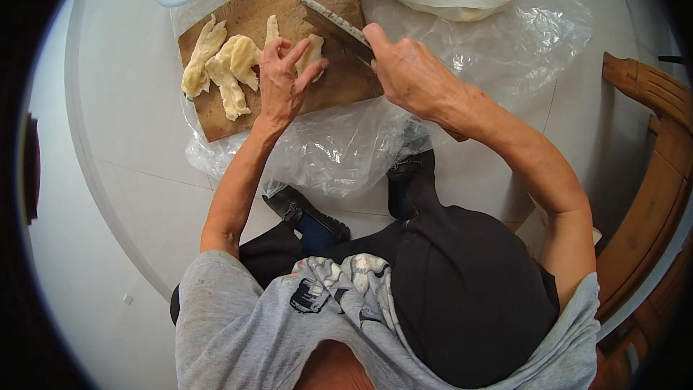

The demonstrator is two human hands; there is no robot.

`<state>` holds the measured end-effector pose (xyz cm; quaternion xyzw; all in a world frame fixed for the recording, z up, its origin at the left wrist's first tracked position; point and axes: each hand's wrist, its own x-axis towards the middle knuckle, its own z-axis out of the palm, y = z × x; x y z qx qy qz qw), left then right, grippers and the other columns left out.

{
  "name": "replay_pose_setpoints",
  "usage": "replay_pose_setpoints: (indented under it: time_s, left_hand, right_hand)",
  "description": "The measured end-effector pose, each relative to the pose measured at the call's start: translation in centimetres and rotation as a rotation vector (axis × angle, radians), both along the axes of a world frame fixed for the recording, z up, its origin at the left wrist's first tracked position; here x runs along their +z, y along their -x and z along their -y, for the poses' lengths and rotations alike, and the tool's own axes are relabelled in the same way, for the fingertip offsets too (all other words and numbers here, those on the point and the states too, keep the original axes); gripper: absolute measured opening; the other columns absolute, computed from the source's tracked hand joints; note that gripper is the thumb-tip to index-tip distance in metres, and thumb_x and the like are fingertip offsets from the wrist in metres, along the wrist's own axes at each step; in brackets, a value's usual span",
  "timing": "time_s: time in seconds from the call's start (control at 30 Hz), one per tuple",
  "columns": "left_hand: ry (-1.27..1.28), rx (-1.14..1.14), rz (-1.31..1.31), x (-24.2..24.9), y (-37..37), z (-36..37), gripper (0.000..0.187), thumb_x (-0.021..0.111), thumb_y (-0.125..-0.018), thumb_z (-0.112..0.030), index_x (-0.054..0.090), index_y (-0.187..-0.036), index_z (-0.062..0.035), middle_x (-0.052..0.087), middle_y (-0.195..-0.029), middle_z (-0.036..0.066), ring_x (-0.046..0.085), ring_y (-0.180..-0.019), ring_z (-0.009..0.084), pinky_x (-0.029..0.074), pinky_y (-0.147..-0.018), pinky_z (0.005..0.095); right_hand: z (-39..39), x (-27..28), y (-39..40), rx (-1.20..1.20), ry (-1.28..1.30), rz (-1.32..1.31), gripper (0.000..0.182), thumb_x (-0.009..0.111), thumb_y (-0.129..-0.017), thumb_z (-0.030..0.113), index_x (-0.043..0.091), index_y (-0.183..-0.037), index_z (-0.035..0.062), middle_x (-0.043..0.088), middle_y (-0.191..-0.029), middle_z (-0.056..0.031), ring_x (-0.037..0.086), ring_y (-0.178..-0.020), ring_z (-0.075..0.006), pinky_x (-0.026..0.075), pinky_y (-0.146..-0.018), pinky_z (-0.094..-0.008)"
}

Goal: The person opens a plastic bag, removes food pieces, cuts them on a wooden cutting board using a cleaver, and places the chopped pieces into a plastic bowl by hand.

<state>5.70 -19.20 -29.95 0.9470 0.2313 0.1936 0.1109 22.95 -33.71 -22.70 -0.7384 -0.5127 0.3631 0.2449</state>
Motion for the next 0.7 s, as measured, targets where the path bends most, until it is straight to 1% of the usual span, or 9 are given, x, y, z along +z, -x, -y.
replay_pose_setpoints:
  time_s: [0.1, 0.2, 0.3, 0.4, 0.5, 0.6, 0.7]
  left_hand:
    - [0.471, 0.076, 0.064, -2.1, 1.1, 0.1, 0.036, 0.076, -0.07, -0.019, 0.065, -0.099, -0.0008, 0.06, -0.092, 0.012, 0.058, -0.069, 0.0205, 0.048, -0.061, 0.0295]
    - [0.529, 0.098, 0.105, -2.7, 0.7, -0.1, 0.037, 0.077, -0.068, -0.019, 0.066, -0.097, -0.0003, 0.061, -0.091, 0.012, 0.058, -0.069, 0.019, 0.048, -0.061, 0.029]
    - [0.437, 0.053, 0.124, -2.8, 0.4, -0.3, 0.034, 0.076, -0.068, -0.019, 0.066, -0.095, -0.0004, 0.061, -0.088, 0.012, 0.058, -0.068, 0.0203, 0.047, -0.061, 0.0292]
    - [0.504, 0.056, 0.072, -2.1, 0.3, -0.2, 0.036, 0.077, -0.064, -0.016, 0.064, -0.093, -0.0005, 0.06, -0.091, 0.015, 0.059, -0.082, 0.0329, 0.048, -0.073, 0.0383]
    - [0.493, 0.042, 0.042, -1.3, 0.1, -0.1, 0.035, 0.076, -0.065, -0.015, 0.064, -0.094, -0.0011, 0.06, -0.092, 0.015, 0.058, -0.082, 0.033, 0.048, -0.073, 0.0384]
    - [0.574, 0.031, 0.053, -1.7, 0.2, -0.1, 0.035, 0.075, -0.064, -0.012, 0.063, -0.096, -0.0019, 0.06, -0.095, 0.015, 0.058, -0.085, 0.033, 0.047, -0.075, 0.0388]
    - [0.519, 0.014, 0.127, -1.8, 0.1, 0.2, 0.033, 0.073, -0.065, -0.01, 0.062, -0.095, -0.0019, 0.06, -0.095, 0.015, 0.057, -0.084, 0.0326, 0.047, -0.076, 0.039]
  right_hand:
    - [0.7, -0.1, 0.2, 0.025, -0.086, 0.032, 0.022, 0.048, -0.079, -0.003, 0.035, -0.096, -0.0013, 0.054, -0.056, -0.0243, 0.057, -0.058, -0.0439, 0.044, -0.05, -0.0486]
    - [1.1, 0.5, 0.5, 0.079, -0.071, 0.101, 0.022, 0.047, -0.078, -0.004, 0.035, -0.096, -0.0018, 0.054, -0.057, -0.024, 0.057, -0.057, -0.0428, 0.044, -0.049, -0.0479]
    - [1.3, 0.8, 0.7, 0.143, -0.084, 0.149, 0.022, 0.046, -0.076, -0.007, 0.035, -0.095, -0.0021, 0.055, -0.057, -0.0237, 0.058, -0.056, -0.0418, 0.045, -0.049, -0.0475]
    - [1.3, 0.5, 1.2, 0.165, -0.068, 0.167, 0.022, 0.045, -0.075, -0.008, 0.035, -0.094, -0.0017, 0.055, -0.059, -0.0237, 0.058, -0.057, -0.0423, 0.046, -0.049, -0.0474]
    - [0.6, 1.0, 1.7, 0.22, 0.008, 0.246, 0.021, 0.045, -0.075, -0.008, 0.035, -0.093, -0.0017, 0.056, -0.06, -0.0239, 0.059, -0.059, -0.0433, 0.046, -0.05, -0.0479]
    - [-1.3, 2.1, 2.4, 0.255, 0.04, 0.247, 0.02, 0.045, -0.075, -0.009, 0.036, -0.092, -0.0017, 0.057, -0.061, -0.0246, 0.059, -0.061, -0.0445, 0.046, -0.051, -0.0487]
    - [-2.1, 1.7, 1.8, 0.243, 0.003, 0.256, 0.022, 0.045, -0.075, -0.009, 0.036, -0.094, -0.0023, 0.057, -0.061, -0.0247, 0.059, -0.061, -0.0447, 0.046, -0.051, -0.0484]
